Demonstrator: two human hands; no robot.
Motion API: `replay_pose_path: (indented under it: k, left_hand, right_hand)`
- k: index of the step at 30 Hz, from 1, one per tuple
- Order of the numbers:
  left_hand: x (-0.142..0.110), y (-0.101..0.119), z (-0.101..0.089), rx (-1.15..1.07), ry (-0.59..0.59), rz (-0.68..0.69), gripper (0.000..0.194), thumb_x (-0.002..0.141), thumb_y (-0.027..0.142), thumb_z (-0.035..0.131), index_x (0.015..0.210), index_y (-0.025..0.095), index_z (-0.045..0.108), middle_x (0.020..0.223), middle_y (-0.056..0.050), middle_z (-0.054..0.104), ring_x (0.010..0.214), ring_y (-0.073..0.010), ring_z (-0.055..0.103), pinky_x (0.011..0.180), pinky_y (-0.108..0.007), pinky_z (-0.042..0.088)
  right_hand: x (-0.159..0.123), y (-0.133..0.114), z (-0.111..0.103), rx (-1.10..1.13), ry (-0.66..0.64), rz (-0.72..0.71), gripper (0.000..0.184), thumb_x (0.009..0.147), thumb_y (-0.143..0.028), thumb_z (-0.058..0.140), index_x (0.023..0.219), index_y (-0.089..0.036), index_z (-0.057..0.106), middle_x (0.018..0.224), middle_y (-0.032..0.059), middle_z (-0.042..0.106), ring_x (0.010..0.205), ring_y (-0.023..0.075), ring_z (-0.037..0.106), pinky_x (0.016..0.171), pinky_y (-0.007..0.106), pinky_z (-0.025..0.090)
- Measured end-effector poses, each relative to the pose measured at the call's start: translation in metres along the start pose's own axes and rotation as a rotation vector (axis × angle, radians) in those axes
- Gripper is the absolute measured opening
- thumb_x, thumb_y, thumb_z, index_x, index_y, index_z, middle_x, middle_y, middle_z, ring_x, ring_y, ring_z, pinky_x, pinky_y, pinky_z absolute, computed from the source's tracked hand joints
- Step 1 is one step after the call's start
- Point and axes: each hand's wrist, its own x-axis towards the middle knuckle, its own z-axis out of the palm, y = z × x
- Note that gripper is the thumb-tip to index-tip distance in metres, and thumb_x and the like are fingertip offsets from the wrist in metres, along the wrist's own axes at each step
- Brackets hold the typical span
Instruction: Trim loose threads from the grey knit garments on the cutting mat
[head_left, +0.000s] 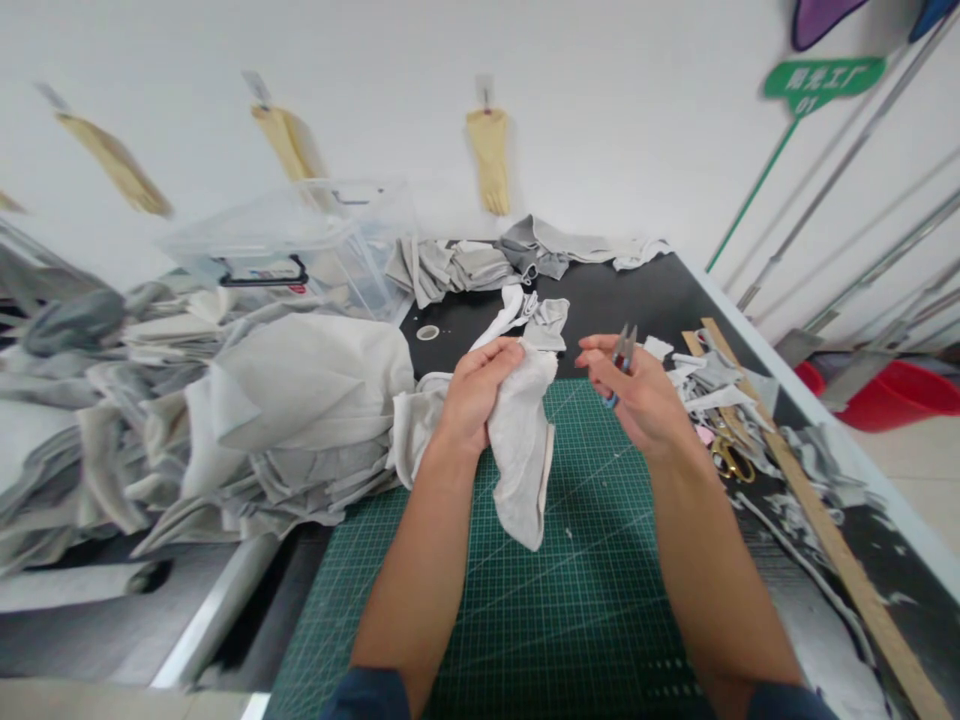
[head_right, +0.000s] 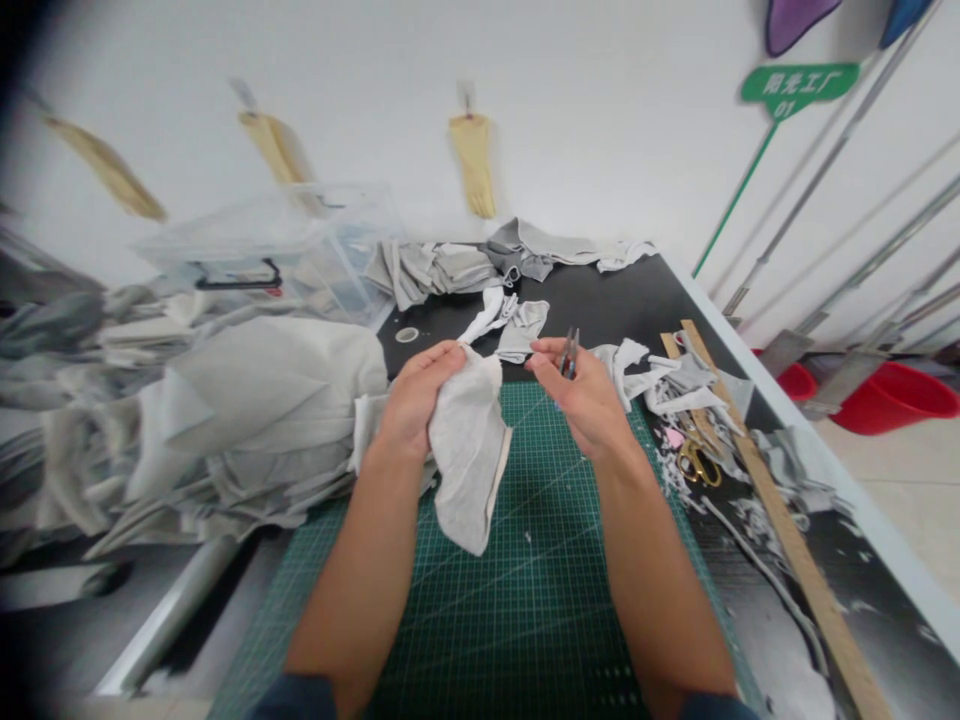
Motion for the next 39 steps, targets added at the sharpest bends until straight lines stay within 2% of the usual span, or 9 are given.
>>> replay_pose_path:
  k: [4, 8, 14, 18, 23, 27, 30, 35, 39]
  left_hand:
    - [0.001, 0.007, 0.000, -0.115, -0.011, -0.043, 0.036, 0.068, 0.037, 0.096, 0.085, 0.016, 0.072, 0.071, 0.002, 0.065, 0.059, -0.0103, 0.058, 0.057, -0.021, 0.047]
    - [-0.002, 0.008, -0.002, -0.128, -0.063, -0.044, 0.038, 0.070, 0.039, 0.096, 0.086, 0.017, 0.070, 0.069, 0.003, 0.062, 0.057, -0.0097, 0.054, 0.055, -0.020, 0.043]
    - [-0.006, -0.003, -0.004, 0.088, -0.178, 0.076, 0.027, 0.076, 0.032, 0.092, 0.088, 0.018, 0.073, 0.075, 0.001, 0.066, 0.064, -0.0096, 0.053, 0.061, -0.021, 0.041]
    - [-0.004, -0.008, -0.001, 0.213, -0.196, 0.199, 0.025, 0.070, 0.021, 0.091, 0.088, 0.018, 0.073, 0.084, -0.001, 0.068, 0.076, -0.0121, 0.059, 0.070, -0.023, 0.045]
    - [-0.005, -0.005, 0.003, 0.265, -0.195, 0.196, 0.033, 0.068, 0.014, 0.086, 0.098, 0.019, 0.075, 0.088, -0.002, 0.071, 0.083, -0.0154, 0.064, 0.078, -0.026, 0.049]
    - [-0.007, -0.004, 0.000, 0.363, -0.320, 0.107, 0.023, 0.079, 0.035, 0.087, 0.092, 0.016, 0.082, 0.082, -0.003, 0.073, 0.078, -0.0166, 0.063, 0.073, -0.028, 0.047]
    - [-0.006, -0.006, -0.001, 0.382, -0.247, 0.143, 0.031, 0.082, 0.047, 0.087, 0.084, 0.016, 0.085, 0.074, -0.002, 0.072, 0.069, -0.0142, 0.056, 0.066, -0.028, 0.042]
    - [-0.007, -0.008, 0.005, 0.356, -0.101, 0.231, 0.018, 0.078, 0.034, 0.090, 0.085, 0.018, 0.087, 0.084, -0.005, 0.080, 0.075, -0.0154, 0.063, 0.071, -0.028, 0.048]
    - [-0.011, -0.006, 0.011, 0.415, 0.032, 0.268, 0.010, 0.079, 0.025, 0.083, 0.087, 0.021, 0.088, 0.082, -0.004, 0.080, 0.070, -0.0150, 0.063, 0.065, -0.028, 0.048]
  right_hand:
    - [0.002, 0.003, -0.003, 0.003, -0.226, 0.066, 0.049, 0.084, -0.053, 0.090, 0.119, -0.021, 0.076, 0.113, 0.0088, 0.078, 0.093, 0.0192, 0.066, 0.083, 0.034, 0.052]
    - [0.001, 0.007, 0.003, -0.018, -0.409, 0.037, 0.051, 0.081, -0.052, 0.093, 0.120, -0.023, 0.078, 0.116, 0.0080, 0.077, 0.094, 0.0207, 0.065, 0.084, 0.036, 0.052]
    - [-0.002, 0.008, 0.012, 0.001, -0.194, -0.016, 0.036, 0.085, -0.055, 0.089, 0.096, -0.022, 0.081, 0.084, 0.0011, 0.072, 0.074, 0.0151, 0.056, 0.068, 0.030, 0.046]
    - [-0.004, 0.008, 0.014, -0.030, -0.074, -0.049, 0.034, 0.084, -0.054, 0.089, 0.090, -0.021, 0.082, 0.083, 0.0019, 0.075, 0.072, 0.0154, 0.059, 0.067, 0.030, 0.048]
    - [-0.006, 0.006, 0.016, -0.069, -0.093, -0.096, 0.031, 0.087, -0.051, 0.086, 0.100, -0.024, 0.086, 0.093, 0.0041, 0.082, 0.078, 0.0180, 0.068, 0.072, 0.033, 0.054]
    - [-0.009, 0.000, 0.016, -0.048, -0.150, -0.127, 0.023, 0.090, -0.046, 0.084, 0.101, -0.025, 0.087, 0.094, 0.0033, 0.083, 0.083, 0.0187, 0.071, 0.078, 0.034, 0.056]
    - [-0.010, -0.002, 0.017, -0.066, -0.152, -0.137, 0.021, 0.091, -0.044, 0.083, 0.102, -0.026, 0.087, 0.092, 0.0027, 0.082, 0.080, 0.0176, 0.068, 0.076, 0.034, 0.054]
    - [-0.010, -0.003, 0.018, -0.147, -0.098, -0.106, 0.032, 0.090, -0.048, 0.083, 0.108, -0.022, 0.083, 0.073, -0.0016, 0.069, 0.063, 0.0133, 0.053, 0.059, 0.028, 0.042]
    - [-0.008, -0.004, 0.011, -0.218, -0.119, -0.094, 0.036, 0.091, -0.046, 0.081, 0.114, -0.020, 0.071, 0.091, 0.0029, 0.076, 0.079, 0.0165, 0.066, 0.070, 0.030, 0.051]
